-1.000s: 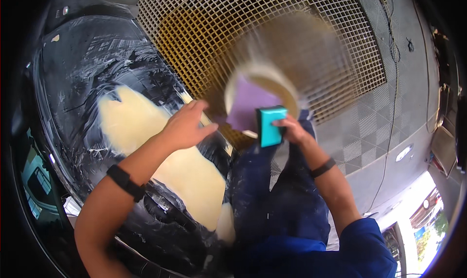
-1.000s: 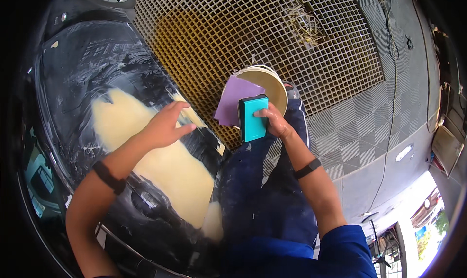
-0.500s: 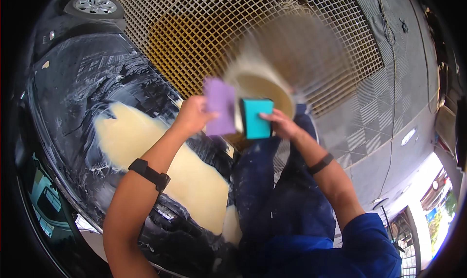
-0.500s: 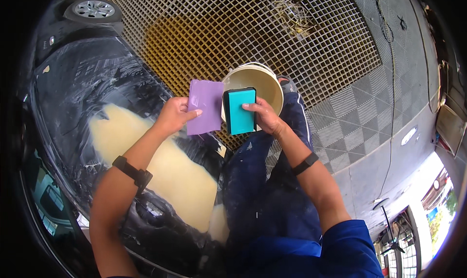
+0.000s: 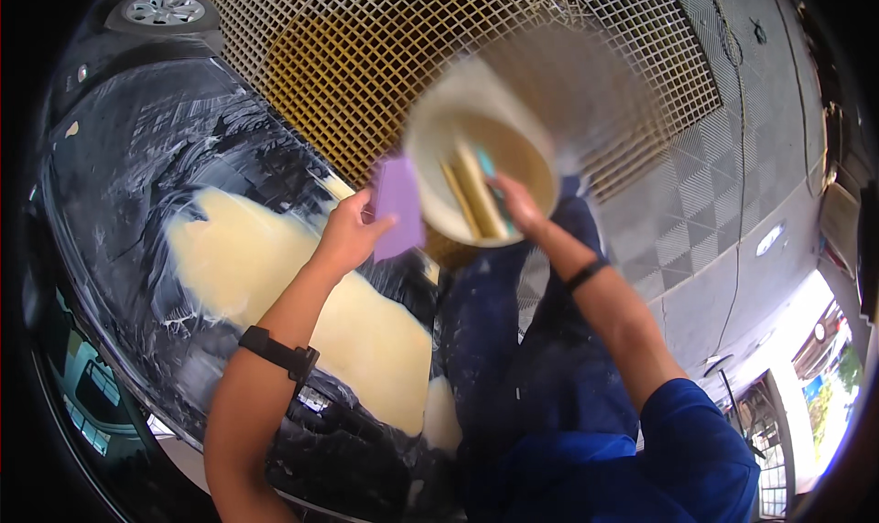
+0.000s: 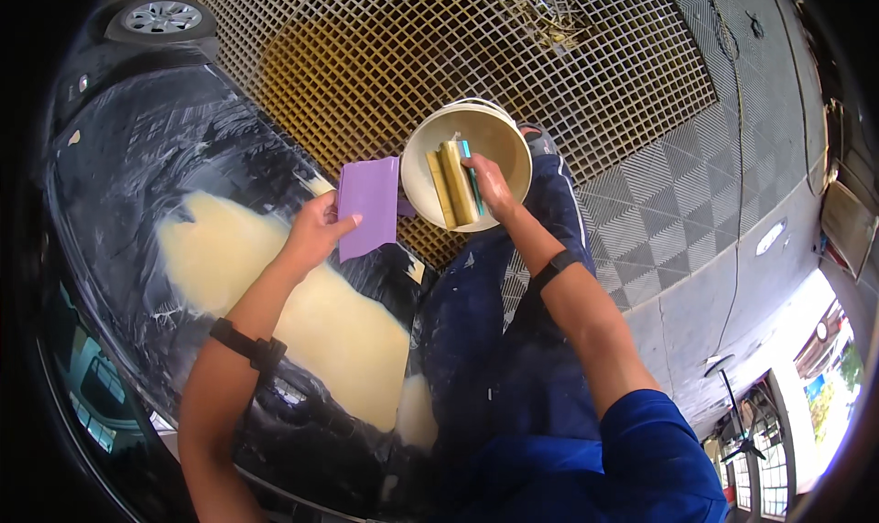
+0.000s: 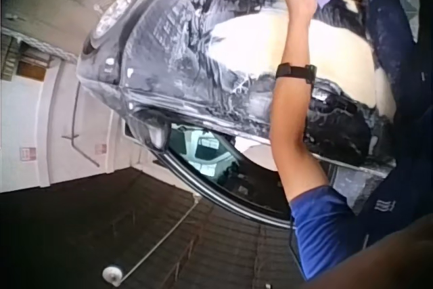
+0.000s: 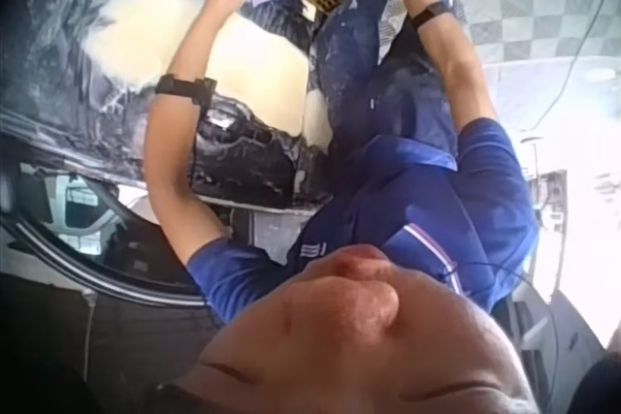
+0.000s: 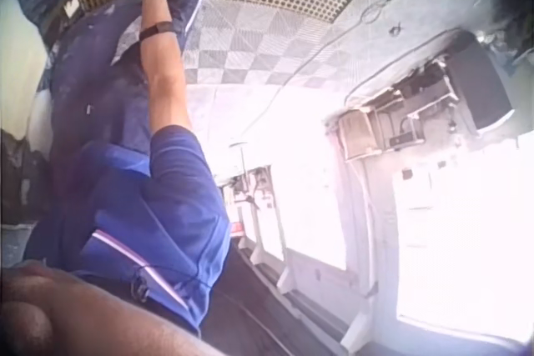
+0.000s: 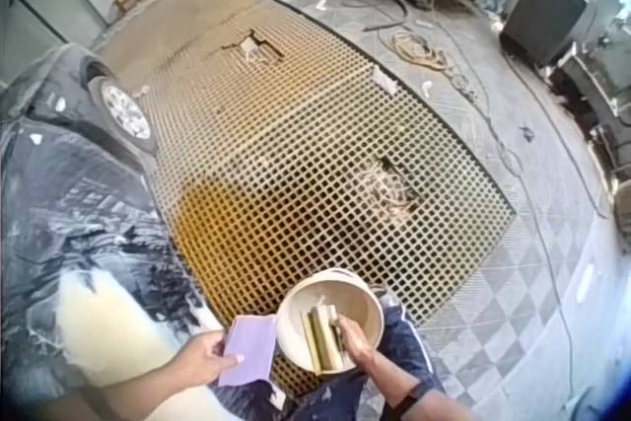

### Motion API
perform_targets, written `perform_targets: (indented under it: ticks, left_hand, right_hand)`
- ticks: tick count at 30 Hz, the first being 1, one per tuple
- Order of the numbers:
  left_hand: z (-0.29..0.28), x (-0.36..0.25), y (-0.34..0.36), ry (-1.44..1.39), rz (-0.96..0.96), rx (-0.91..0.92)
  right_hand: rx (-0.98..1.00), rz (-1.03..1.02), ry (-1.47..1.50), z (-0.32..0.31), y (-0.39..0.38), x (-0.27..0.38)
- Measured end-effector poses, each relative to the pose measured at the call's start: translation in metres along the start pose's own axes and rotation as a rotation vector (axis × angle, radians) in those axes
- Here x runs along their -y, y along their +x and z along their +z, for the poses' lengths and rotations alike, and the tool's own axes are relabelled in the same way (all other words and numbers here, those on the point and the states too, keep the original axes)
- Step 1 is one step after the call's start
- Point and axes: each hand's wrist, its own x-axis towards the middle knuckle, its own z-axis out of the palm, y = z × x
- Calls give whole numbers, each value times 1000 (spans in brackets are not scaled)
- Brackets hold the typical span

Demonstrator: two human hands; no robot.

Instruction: Sand the car body using a sanding block and water.

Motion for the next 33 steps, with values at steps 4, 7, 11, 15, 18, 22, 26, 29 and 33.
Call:
perform_targets:
  ticks: [4,7,11,15,18,22,26,29,33]
  left_hand:
    - [-2,13,-9,0,27,-110]
    - [4,4,-4,-39,39,-94]
    - [8,0,-1,-82,67,-80]
    - [8,8,-3,-86,32,-75]
    - [12,6,-2,-99,41,-68]
    - [11,16,0,-108,59,-78]
    - [16,18,5,-76,36,-106]
    - [29,24,13,-82,6,-173]
    - [55,6,21,-394,-32,-115]
  right_hand:
    - [72,456,564,29,-18,40]
    - [244,371,673,13,-20,36]
    - [321,163,666,8,0,19]
    - [339,312,353,6,-11,25]
    - [250,280,379,7,-12,22]
    - [227,146,475,15,-17,34]
    - [249,221,532,19,-12,33]
    - [179,-18,298,52,-22,59]
    - [227,63,255,80,-41,97]
